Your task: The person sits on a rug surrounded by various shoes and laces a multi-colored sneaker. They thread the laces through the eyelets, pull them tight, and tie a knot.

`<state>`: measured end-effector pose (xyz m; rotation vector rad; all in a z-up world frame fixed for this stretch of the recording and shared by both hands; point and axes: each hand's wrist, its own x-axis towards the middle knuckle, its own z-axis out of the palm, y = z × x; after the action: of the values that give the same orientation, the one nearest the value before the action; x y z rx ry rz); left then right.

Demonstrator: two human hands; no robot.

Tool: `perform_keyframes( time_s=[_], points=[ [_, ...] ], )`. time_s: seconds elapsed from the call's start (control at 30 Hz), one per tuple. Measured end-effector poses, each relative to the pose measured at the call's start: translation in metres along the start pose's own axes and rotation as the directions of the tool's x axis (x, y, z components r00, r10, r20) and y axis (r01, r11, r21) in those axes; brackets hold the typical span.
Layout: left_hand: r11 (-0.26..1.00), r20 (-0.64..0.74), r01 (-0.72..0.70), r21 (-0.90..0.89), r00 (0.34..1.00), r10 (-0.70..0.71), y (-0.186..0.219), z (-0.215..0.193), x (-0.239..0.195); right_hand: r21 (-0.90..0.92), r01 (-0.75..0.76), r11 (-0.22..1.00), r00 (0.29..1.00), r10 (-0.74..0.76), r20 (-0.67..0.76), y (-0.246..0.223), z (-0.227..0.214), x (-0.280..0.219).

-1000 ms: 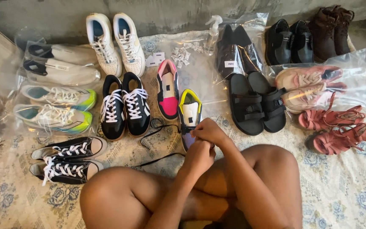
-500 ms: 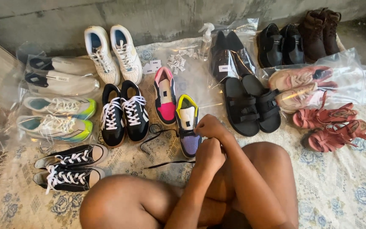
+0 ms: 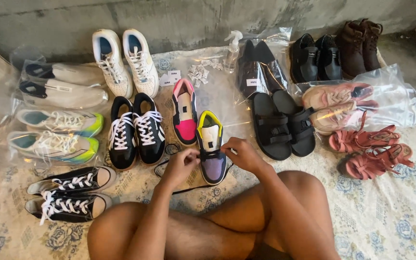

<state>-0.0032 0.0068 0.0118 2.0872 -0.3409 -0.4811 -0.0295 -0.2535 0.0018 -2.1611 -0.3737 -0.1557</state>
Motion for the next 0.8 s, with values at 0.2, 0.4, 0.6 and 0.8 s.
perform_keyframes(
  time_s=[0.2,0.4,0.6,0.8],
  points=[
    [0.952,-0.057,-0.303,0.035,0.951,0.304,-0.021,0.033,0.034,-0.098,0.209,0.973,0.976,-0.213,-0.034,0.003,0.009,0.002],
    [0.953,-0.054,-0.301,0.026,0.952,0.302,-0.033,0.027,0.043,-0.117,0.217,0.969,0.976,-0.215,0.029,-0.003,-0.003,0.012],
    [0.963,0.156,-0.253,0.091,0.959,0.237,-0.023,0.017,0.040,-0.058,0.068,0.996,0.996,-0.064,0.063,-0.009,-0.035,0.011],
    [0.955,0.157,-0.243,0.173,0.963,0.217,-0.032,0.015,0.042,0.028,-0.043,0.999,0.993,0.040,0.109,-0.009,-0.063,0.007]
  ],
)
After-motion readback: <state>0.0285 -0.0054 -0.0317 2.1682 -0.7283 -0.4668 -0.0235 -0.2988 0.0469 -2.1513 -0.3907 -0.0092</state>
